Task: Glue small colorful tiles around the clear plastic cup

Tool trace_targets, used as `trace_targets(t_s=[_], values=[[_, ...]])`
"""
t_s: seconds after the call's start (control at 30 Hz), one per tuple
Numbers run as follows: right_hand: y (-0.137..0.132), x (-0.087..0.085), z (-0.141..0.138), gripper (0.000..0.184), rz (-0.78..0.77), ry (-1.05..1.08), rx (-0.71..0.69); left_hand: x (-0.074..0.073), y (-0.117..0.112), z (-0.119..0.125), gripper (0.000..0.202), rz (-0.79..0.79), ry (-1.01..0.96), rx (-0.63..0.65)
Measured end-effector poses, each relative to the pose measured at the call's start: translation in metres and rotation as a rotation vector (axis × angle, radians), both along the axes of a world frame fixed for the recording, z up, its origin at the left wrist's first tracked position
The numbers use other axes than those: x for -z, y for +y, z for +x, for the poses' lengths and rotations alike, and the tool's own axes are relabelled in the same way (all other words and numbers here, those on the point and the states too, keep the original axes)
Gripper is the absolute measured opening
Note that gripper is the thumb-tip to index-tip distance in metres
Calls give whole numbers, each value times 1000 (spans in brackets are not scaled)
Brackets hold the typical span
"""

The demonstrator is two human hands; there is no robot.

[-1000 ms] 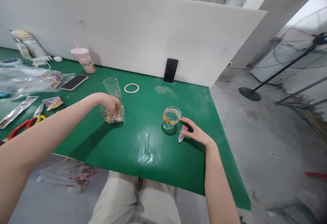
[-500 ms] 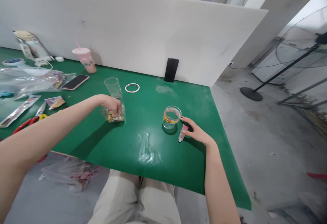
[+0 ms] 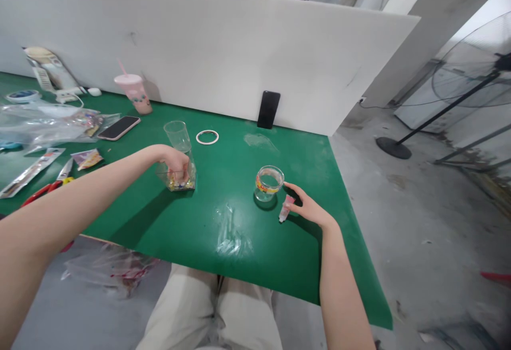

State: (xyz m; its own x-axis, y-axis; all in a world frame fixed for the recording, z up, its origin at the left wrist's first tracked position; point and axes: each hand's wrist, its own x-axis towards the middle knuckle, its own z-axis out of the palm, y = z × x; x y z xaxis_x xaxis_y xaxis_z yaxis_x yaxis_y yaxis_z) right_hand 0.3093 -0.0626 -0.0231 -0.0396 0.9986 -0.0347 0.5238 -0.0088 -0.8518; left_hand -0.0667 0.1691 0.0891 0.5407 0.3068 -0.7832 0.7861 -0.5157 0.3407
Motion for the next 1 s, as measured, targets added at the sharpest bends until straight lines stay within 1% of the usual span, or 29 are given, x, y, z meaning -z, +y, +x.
trace_targets(t_s=[0.1, 0.2, 0.3, 0.43, 0.63, 0.8, 1.0], values=[[-1, -2, -1, 77, -21, 24, -2, -1, 2, 0, 27, -112, 90, -82], [-1, -1, 0, 82, -41, 33, -10, -3, 4, 0, 30, -173, 118, -123], [-1, 1, 0, 87, -35, 48, -5, -4, 6, 0, 30, -185, 117, -142], [-1, 2, -1, 91, -11, 64, -4, -1, 7, 0, 29, -175, 115, -148], [0, 1, -1, 92, -16, 71, -6, 4, 9, 0, 28, -172, 128, -134], [-1, 0, -1, 91, -17, 57, -6, 4, 7, -2, 26, -175, 89, -162], [-1, 1, -2, 88, -5, 43, -10, 2, 4, 0, 24, -156, 92, -187]])
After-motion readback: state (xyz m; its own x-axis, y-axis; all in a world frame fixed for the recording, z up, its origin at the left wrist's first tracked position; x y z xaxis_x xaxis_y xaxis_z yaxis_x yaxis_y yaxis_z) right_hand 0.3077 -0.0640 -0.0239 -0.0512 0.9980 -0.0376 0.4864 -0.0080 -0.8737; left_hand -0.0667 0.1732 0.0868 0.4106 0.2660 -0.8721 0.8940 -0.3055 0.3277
